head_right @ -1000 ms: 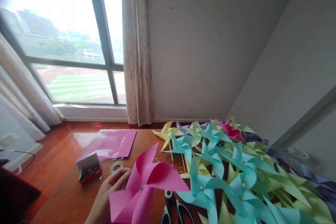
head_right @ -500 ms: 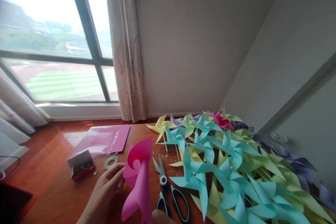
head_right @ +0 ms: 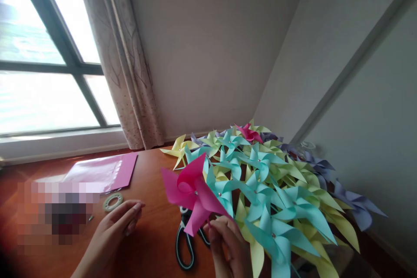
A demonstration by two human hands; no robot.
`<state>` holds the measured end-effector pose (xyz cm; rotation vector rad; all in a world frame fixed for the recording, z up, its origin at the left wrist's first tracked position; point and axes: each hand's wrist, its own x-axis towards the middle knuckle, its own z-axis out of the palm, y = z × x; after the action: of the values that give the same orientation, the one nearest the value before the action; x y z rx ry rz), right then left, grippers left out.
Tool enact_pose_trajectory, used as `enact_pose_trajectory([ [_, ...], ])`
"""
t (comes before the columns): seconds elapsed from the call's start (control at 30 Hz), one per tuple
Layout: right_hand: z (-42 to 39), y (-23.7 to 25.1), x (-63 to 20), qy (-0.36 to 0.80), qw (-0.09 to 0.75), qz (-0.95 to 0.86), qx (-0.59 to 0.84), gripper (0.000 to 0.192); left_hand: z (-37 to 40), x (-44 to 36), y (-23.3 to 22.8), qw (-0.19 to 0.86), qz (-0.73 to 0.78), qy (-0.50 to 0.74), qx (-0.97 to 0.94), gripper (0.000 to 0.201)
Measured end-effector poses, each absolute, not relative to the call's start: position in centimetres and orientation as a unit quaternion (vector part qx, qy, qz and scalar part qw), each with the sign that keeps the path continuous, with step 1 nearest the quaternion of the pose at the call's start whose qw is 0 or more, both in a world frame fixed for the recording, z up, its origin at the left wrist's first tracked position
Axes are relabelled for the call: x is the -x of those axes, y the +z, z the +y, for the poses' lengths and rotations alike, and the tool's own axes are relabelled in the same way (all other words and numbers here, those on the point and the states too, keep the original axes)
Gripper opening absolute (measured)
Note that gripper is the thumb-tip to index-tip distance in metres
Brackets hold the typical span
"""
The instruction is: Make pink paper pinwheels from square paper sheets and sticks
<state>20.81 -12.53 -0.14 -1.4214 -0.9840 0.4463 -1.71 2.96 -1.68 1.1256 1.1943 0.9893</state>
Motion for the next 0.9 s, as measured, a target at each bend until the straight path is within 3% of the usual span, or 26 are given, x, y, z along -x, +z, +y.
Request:
enact_pose_trajectory([
  [0.13,-13.1,0.1,-24.1,0.2,0.597,-0.466,0.621,0.016,3.1,1.8,-1.9,0.569,0.511,0.418,-0.489,0.045],
  [0.3,-14.0,-0.6,-26.0,0.181,0.602,-0.465,0.623,0.022,3.1,1.7,-1.6,0.565,0.521,0.413,-0.489,0.045],
  [0.47,-15.3,-0.3,-27.9,0.136,0.555,-0.452,0.685,0.021,3.2,1.5,-1.4,0.568,0.529,0.398,-0.489,0.046],
  [0.77,-14.8,4.1,-41.3,-0.102,0.365,-0.501,0.778,0.032,3.4,2.1,-2.4,0.577,0.537,0.382,-0.483,0.05],
  [0.9,-11.5,6.6,-48.1,-0.117,0.317,-0.508,0.792,0.034,3.4,2.1,-2.6,0.574,0.539,0.384,-0.482,0.053],
])
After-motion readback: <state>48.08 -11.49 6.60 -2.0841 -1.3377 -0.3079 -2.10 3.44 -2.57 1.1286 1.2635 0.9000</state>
